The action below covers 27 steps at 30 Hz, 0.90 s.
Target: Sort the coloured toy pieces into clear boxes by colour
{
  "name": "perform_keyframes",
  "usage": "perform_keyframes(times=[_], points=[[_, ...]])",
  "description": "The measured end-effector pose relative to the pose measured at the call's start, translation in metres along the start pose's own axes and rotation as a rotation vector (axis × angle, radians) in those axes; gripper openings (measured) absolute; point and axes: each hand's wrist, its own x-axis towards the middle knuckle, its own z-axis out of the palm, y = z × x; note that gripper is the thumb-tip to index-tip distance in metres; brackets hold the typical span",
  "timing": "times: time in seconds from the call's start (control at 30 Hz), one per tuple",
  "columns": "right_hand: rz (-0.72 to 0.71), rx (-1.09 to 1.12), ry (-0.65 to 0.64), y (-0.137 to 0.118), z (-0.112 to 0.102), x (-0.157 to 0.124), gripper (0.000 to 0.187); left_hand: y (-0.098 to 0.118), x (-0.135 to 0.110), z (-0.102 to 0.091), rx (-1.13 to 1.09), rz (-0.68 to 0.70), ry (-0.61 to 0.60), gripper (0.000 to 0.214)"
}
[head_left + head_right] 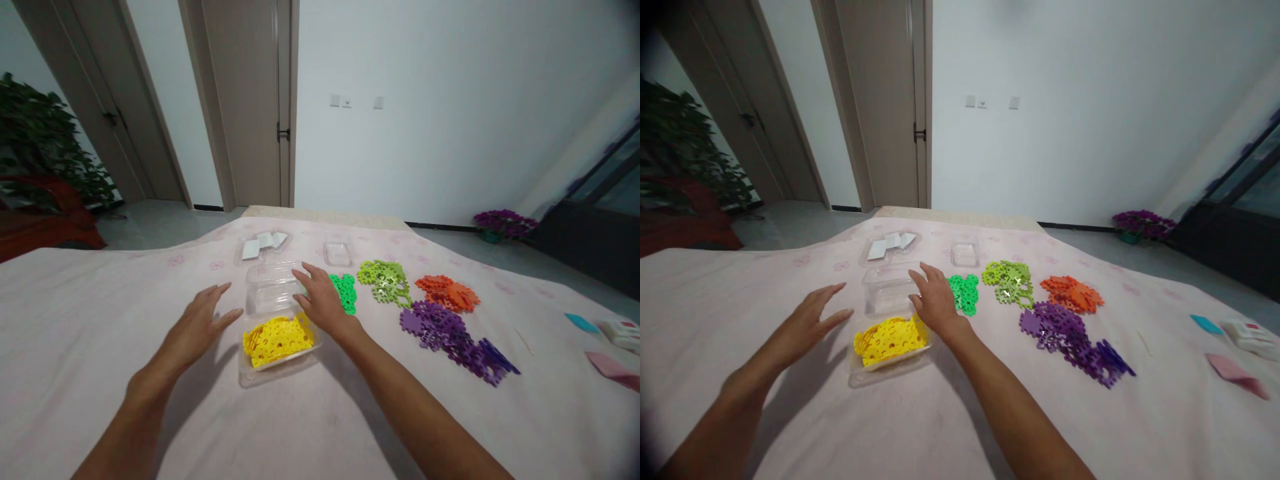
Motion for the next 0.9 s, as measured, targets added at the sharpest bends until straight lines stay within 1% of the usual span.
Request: perform_keyframes(times=[0.07,0.13,0.2,0.27,0.37,0.43,0.5,0.57,0.63,0.7,0.77,0.83,0.9], points=[[-0.035,-0.010,-0.050,0.004,0.004,0.008,0.048,0.010,-0.001,0.016,-0.095,-0.004,-0.054,0.083],[-0.056,0.006,-0.069,0.007,0.008,0.014,0.033,0.017,-0.003,0.028,-0.176,-0.029,-0.093,0.085],[-0.054,0.017,-0.051,0.009,0.009,0.016,0.016,0.021,-0.006,0.036,-0.251,-0.061,-0.105,0.086],[-0.049,0.018,0.005,0.010,0.008,0.015,0.009,0.025,-0.007,0.040,-0.329,-0.104,-0.083,0.085],[-0.044,0.045,0.142,0.008,0.000,0.010,0.008,0.031,-0.007,0.040,-0.458,-0.162,0.001,0.074],[-0.040,0.090,0.206,0.005,-0.006,0.005,0.008,0.036,-0.006,0.039,-0.517,-0.169,0.041,0.063],[-0.049,0.126,0.198,0.002,-0.011,0.001,0.008,0.040,-0.006,0.039,-0.552,-0.161,0.044,0.056],[-0.080,0.135,0.143,-0.002,-0.014,-0.001,0.008,0.043,-0.008,0.040,-0.575,-0.157,0.051,0.052],[-0.109,0.146,0.109,-0.006,-0.019,-0.005,0.009,0.045,-0.010,0.040,-0.599,-0.172,0.099,0.052],[-0.101,0.191,0.132,-0.012,-0.025,-0.009,0.011,0.047,-0.012,0.039,-0.630,-0.178,0.168,0.052],[-0.044,0.267,0.191,-0.017,-0.032,-0.014,0.013,0.048,-0.014,0.037,-0.682,-0.149,0.217,0.052],[0.013,0.335,0.227,-0.021,-0.038,-0.018,0.014,0.051,-0.015,0.035,-0.756,-0.097,0.229,0.054],[0.018,0.356,0.217,-0.024,-0.040,-0.021,0.013,0.055,-0.016,0.033,-0.856,-0.060,0.207,0.056]])
